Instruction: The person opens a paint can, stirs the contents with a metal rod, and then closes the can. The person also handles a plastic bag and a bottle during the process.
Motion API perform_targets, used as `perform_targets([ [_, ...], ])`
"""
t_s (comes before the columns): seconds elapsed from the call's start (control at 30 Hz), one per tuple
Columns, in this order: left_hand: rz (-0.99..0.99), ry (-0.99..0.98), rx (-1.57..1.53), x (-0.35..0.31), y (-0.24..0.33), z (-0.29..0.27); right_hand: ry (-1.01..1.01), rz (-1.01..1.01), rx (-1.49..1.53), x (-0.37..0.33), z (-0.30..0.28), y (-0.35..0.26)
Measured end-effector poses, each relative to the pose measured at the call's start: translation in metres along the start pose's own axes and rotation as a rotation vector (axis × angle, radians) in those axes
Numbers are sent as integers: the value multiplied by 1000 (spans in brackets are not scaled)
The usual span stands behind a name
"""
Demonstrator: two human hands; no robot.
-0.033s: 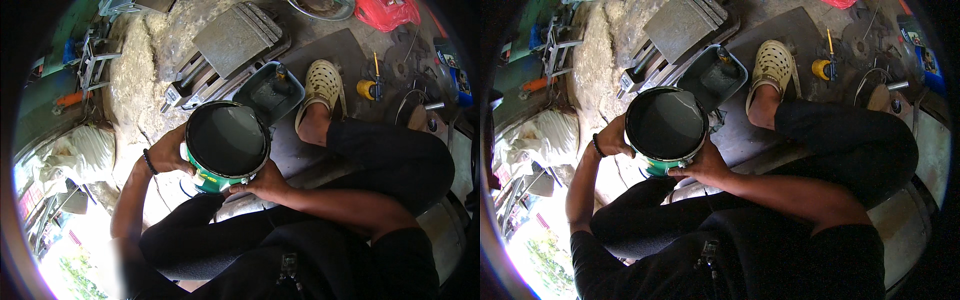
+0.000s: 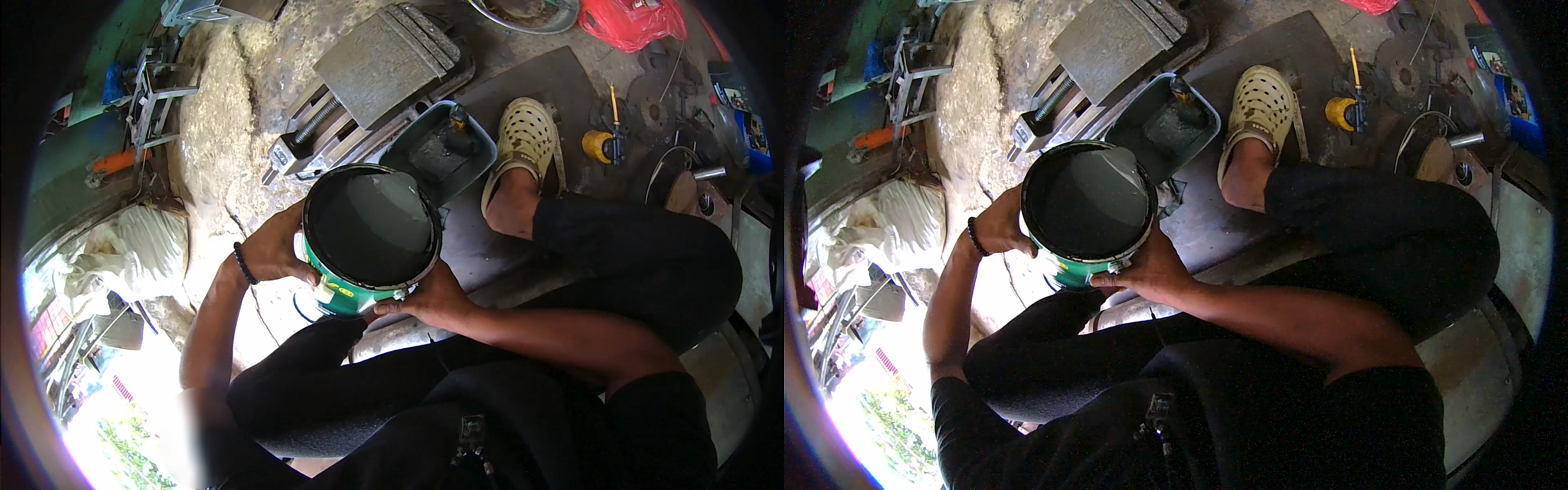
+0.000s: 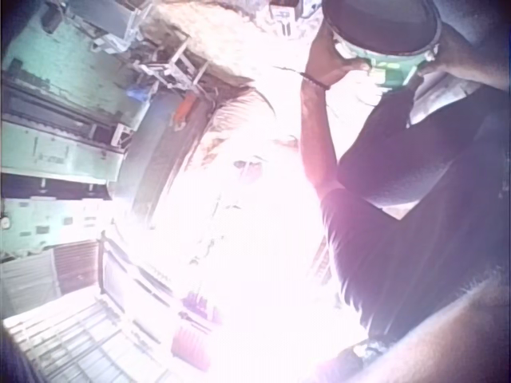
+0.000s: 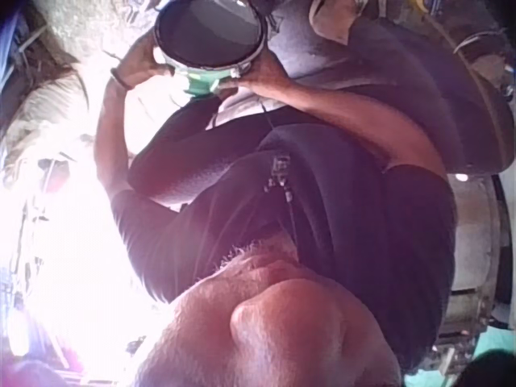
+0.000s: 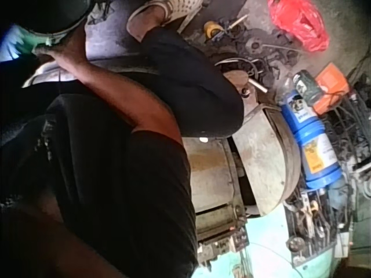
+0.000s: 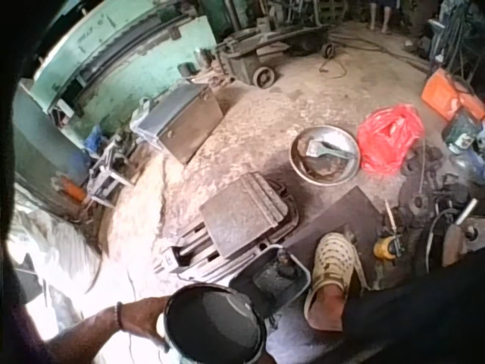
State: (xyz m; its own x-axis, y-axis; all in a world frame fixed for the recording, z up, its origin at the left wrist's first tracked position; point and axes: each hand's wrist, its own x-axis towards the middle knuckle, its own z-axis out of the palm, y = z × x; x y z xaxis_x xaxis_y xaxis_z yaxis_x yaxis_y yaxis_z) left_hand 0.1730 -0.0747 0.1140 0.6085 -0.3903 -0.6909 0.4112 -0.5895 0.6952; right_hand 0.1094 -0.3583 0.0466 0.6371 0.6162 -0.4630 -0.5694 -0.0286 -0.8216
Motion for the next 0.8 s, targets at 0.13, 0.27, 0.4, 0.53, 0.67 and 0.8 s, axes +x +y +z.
perform_targets([
  [0.13, 3, -7, 130, 12, 3, -10, 5, -2, 21, 6, -4, 3],
  [0.27, -36, -29, 87, 16, 9, -10, 8, 73, 163, 6, -5, 3],
  [0.4, -18, -7, 93, 18, 12, -9, 12, 96, 193, 5, -4, 5],
  [0.53, 3, 4, 122, 21, 14, -10, 32, 88, 157, 7, -3, 10],
  [0.67, 3, -14, 81, 22, 14, -11, 100, -37, 101, 6, -1, 14],
  [0.8, 6, -7, 85, 23, 14, -12, 117, -36, 79, 6, 0, 13],
])
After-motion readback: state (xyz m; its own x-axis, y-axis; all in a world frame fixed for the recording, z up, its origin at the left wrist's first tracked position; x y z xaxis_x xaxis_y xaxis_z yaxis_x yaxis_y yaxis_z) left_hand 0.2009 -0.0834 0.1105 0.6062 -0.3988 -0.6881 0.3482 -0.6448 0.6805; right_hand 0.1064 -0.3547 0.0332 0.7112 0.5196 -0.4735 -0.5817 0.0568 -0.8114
